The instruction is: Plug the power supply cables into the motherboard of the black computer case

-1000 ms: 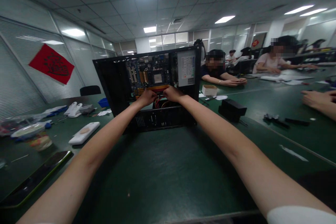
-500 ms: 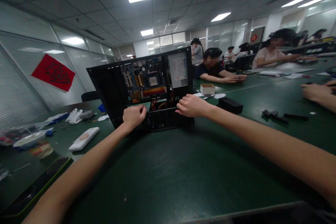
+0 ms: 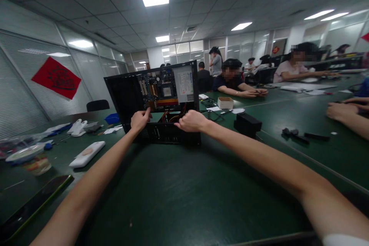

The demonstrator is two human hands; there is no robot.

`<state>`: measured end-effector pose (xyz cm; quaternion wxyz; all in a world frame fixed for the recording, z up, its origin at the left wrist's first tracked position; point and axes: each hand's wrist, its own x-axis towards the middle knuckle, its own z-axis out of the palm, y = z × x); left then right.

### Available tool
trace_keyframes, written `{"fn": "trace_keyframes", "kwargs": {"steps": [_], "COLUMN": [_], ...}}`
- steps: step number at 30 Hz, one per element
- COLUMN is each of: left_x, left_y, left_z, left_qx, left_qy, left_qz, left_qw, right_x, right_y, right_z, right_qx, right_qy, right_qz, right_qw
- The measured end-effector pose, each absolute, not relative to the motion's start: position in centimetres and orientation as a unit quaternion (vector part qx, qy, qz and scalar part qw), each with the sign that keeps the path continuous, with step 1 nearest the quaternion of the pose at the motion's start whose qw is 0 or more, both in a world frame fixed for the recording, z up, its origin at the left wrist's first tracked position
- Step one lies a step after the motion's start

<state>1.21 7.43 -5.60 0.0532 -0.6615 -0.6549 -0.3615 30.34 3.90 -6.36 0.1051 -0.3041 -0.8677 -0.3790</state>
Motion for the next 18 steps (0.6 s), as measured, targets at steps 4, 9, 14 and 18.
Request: {"fn": "trace_keyframes", "kwargs": {"steps": [4, 9, 14, 18], "left_x": [-0.1, -2.4, -4.3, -5.2], "left_y": [8.8, 10.4, 12.2, 13.2], "left_z": [-5.5, -5.8, -6.1, -6.2], "left_qx": [-0.637, -0.628, -0.571, -0.575], "left_qy": [-0.668, -0.662, -0.657, -0.612], "left_qz": [-0.384, -0.408, -0.492, -0.541], "left_qw": [0.029, 0.021, -0.024, -0.047], "right_x": [28.0, 23.6, 19.3, 15.6], "right_y": [1.4, -2.1, -5.6, -7.4], "right_z": [-5.9, -5.5, -5.0, -4.8], "right_qx": [-0.305, -0.325, -0.347, -0.342], "right_qy": [-0.874, -0.883, -0.888, -0.890], "right_qz": [-0.370, -0.324, -0.284, -0.281], "right_qw": [0.084, 0.095, 0.099, 0.105]}}
